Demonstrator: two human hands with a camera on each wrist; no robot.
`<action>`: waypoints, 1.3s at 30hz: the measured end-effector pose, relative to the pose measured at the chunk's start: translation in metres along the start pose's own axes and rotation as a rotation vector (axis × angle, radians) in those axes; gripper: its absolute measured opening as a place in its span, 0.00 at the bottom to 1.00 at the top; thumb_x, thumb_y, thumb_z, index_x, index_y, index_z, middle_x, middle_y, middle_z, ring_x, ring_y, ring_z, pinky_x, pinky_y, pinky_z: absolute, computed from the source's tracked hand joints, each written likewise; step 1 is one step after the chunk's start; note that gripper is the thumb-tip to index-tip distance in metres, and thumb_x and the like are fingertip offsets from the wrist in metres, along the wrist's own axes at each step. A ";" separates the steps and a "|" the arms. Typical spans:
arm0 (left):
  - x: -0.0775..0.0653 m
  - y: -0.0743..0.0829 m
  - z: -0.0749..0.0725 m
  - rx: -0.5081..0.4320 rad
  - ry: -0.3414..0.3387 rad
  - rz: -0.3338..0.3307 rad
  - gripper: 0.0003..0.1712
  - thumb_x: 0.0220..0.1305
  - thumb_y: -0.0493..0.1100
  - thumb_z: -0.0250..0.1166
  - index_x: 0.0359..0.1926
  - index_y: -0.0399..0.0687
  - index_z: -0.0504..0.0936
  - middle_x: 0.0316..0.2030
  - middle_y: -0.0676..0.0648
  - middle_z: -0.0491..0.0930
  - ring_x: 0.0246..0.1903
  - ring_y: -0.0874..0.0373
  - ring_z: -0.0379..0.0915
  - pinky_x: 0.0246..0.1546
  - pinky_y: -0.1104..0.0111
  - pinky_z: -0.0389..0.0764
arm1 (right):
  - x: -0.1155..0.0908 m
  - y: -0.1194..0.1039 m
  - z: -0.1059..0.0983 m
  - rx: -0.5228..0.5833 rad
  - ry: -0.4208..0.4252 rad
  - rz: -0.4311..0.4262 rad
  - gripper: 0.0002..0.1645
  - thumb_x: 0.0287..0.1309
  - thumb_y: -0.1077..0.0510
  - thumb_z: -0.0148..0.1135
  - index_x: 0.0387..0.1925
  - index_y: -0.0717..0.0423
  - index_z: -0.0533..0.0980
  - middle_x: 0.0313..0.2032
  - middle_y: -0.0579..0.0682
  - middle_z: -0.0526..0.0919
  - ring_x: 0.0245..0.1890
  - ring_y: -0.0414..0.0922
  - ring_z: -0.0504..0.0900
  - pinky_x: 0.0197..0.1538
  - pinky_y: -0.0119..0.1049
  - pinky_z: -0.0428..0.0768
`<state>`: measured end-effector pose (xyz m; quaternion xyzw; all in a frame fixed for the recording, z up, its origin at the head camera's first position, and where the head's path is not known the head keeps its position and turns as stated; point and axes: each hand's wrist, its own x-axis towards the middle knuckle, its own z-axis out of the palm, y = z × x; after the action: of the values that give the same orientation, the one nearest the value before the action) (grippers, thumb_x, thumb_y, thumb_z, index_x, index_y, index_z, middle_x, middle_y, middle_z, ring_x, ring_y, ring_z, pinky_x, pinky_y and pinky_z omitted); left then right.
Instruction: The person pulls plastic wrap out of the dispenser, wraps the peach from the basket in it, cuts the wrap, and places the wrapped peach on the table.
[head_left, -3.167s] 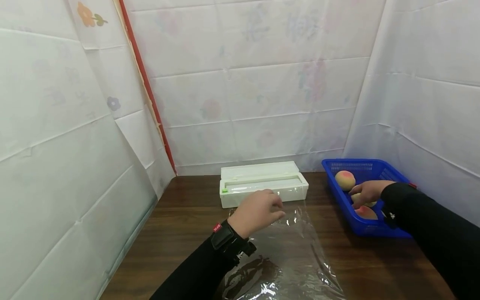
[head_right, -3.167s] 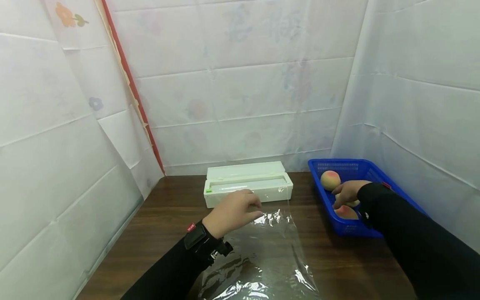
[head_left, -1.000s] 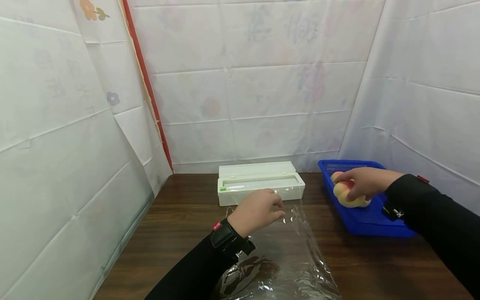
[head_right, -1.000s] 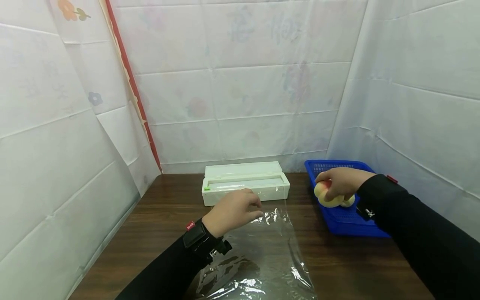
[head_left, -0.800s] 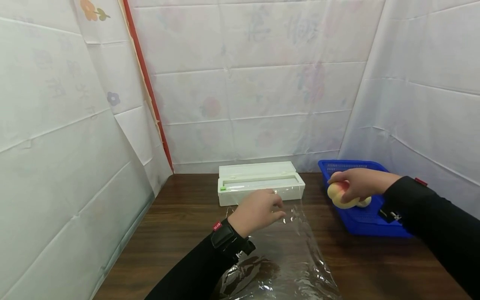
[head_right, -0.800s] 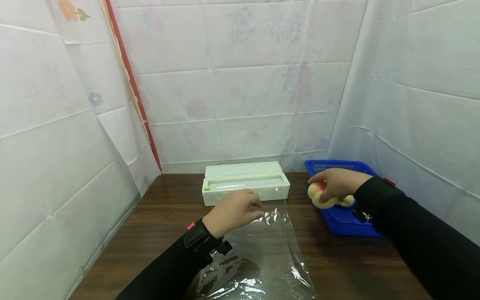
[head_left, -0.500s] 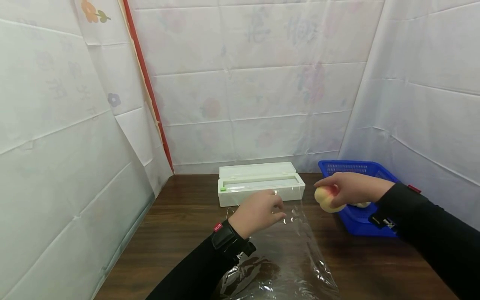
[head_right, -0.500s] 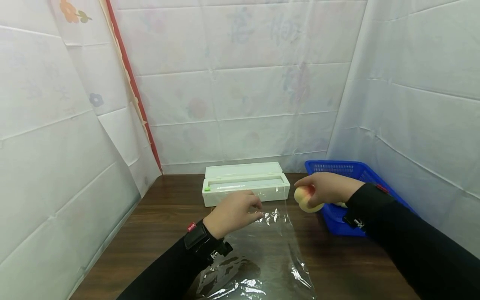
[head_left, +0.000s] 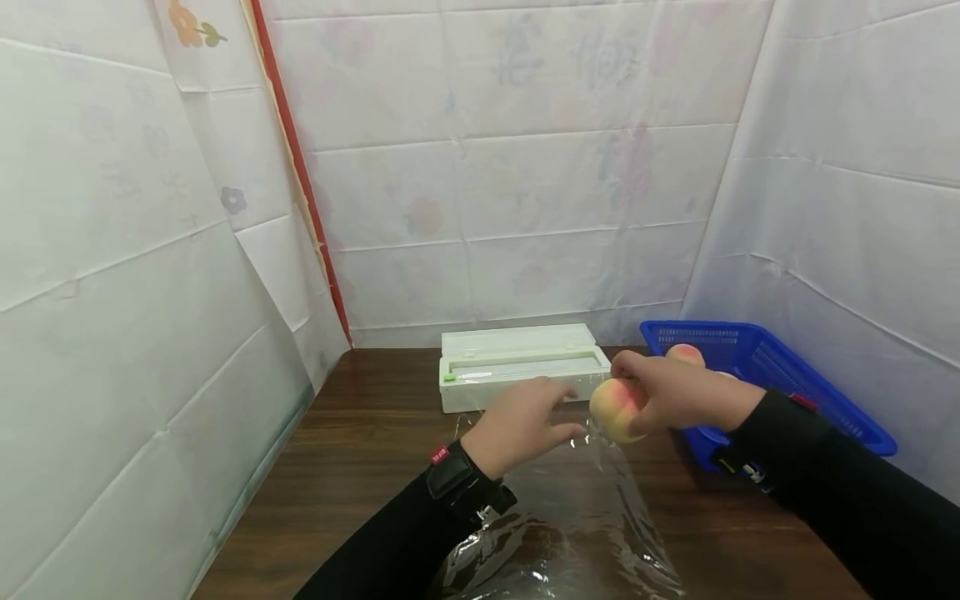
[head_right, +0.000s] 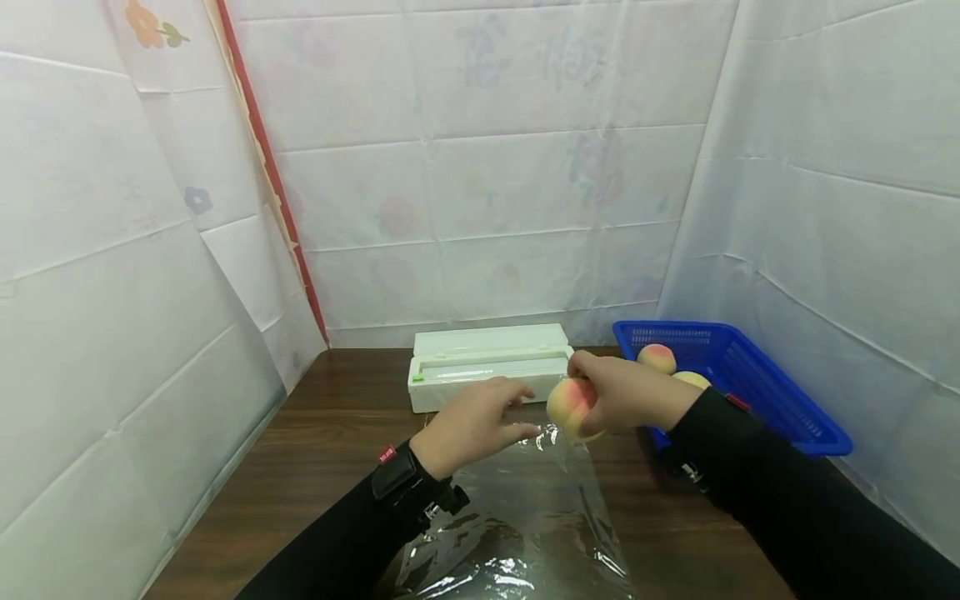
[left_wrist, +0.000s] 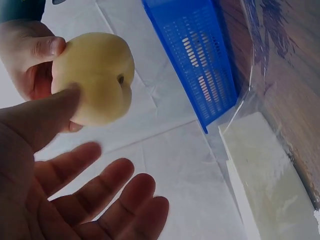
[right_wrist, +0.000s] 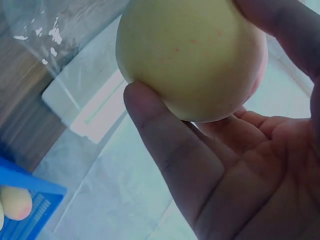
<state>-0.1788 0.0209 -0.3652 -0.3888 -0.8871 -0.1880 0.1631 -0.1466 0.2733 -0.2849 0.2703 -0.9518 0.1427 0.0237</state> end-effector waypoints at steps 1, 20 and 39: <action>0.001 0.000 0.000 -0.034 -0.002 -0.017 0.29 0.69 0.62 0.72 0.63 0.54 0.82 0.55 0.55 0.87 0.52 0.62 0.85 0.51 0.69 0.84 | 0.000 -0.002 0.002 0.005 0.005 -0.019 0.35 0.40 0.54 0.83 0.50 0.51 0.74 0.36 0.43 0.82 0.31 0.38 0.75 0.36 0.32 0.75; -0.015 -0.011 -0.019 -0.499 -0.037 -0.202 0.53 0.60 0.64 0.78 0.77 0.56 0.60 0.60 0.50 0.85 0.49 0.67 0.84 0.46 0.71 0.85 | 0.024 -0.031 0.047 0.062 0.054 -0.187 0.45 0.50 0.63 0.80 0.70 0.44 0.74 0.63 0.45 0.83 0.58 0.45 0.82 0.53 0.43 0.84; -0.036 -0.026 -0.033 -0.525 0.123 -0.161 0.33 0.65 0.57 0.77 0.69 0.59 0.82 0.62 0.57 0.84 0.59 0.65 0.81 0.51 0.72 0.86 | 0.018 -0.040 0.096 0.624 0.337 0.037 0.39 0.69 0.48 0.72 0.76 0.49 0.70 0.71 0.59 0.78 0.67 0.62 0.81 0.51 0.36 0.88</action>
<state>-0.1708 -0.0332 -0.3578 -0.3341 -0.8245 -0.4469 0.0947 -0.1381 0.2043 -0.3647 0.2197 -0.8499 0.4697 0.0940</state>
